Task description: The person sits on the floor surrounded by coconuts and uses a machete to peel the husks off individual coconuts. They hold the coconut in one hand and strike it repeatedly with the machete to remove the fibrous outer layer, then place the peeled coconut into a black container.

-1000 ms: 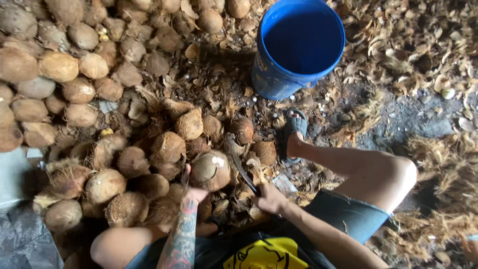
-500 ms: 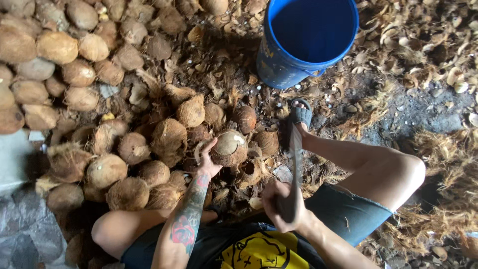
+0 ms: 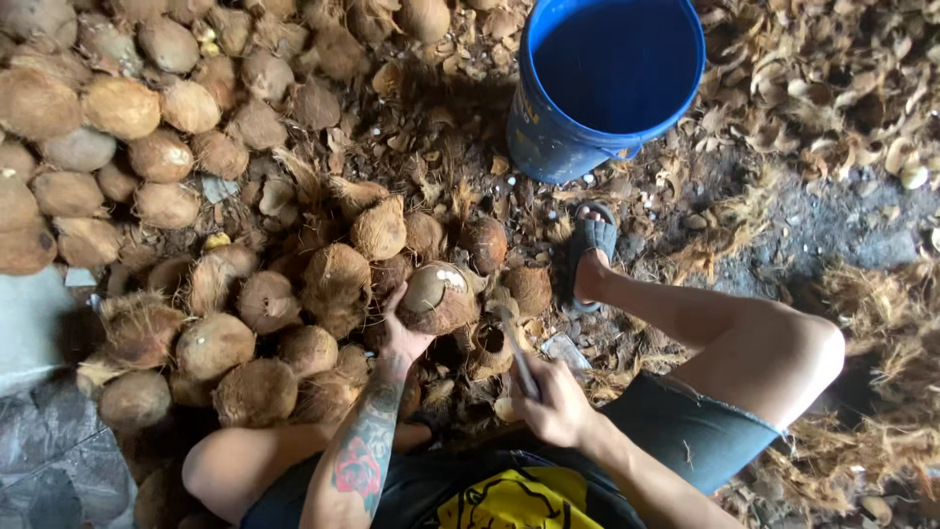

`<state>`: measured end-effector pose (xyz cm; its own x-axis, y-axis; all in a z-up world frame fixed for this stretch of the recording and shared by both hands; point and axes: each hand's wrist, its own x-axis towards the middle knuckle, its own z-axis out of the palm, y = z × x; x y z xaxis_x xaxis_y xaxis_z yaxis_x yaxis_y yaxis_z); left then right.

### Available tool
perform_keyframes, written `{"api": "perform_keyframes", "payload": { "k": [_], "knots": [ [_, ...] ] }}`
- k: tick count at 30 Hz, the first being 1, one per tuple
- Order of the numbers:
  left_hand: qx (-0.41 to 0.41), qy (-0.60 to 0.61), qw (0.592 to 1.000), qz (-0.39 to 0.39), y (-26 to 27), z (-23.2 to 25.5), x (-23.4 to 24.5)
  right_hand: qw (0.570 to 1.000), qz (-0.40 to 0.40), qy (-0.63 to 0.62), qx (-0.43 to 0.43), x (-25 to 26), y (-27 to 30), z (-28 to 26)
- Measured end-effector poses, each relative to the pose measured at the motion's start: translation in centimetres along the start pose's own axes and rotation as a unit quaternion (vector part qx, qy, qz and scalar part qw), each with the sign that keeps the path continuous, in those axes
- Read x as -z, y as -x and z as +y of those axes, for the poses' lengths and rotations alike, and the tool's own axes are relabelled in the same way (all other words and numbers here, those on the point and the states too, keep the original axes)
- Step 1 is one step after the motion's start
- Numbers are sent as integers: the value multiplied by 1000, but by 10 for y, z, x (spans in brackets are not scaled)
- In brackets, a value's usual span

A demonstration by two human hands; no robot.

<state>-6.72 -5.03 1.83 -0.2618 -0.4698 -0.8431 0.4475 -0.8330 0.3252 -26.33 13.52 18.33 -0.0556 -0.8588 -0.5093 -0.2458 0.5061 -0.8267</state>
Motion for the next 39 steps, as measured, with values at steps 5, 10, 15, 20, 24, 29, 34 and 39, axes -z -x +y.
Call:
{"api": "perform_keyframes", "payload": {
  "k": [5,10,15,20,24,29,34,39],
  "knots": [
    [-48,12,998,39,-20,-12,13,905,83,20,417,-10,-12,18],
    [36,56,997,-42,-9,-16,15,988,-73,104,89,-22,-31,122],
    [54,289,952,-84,21,-3,9,987,14,-28,155,-21,-14,57],
    [-18,-8,1000,-8,24,-4,16,904,63,26,423,-15,-10,7],
    [-27,69,994,-78,18,-11,22,987,-29,68,143,-28,-28,73],
    [-26,83,994,-72,44,2,15,775,130,375,491,-41,-39,145],
    [-20,59,996,-64,78,20,-13,975,9,53,217,-25,-16,32],
    [-23,25,998,-47,36,-5,30,883,67,58,461,-36,-23,51]
  ]
}}
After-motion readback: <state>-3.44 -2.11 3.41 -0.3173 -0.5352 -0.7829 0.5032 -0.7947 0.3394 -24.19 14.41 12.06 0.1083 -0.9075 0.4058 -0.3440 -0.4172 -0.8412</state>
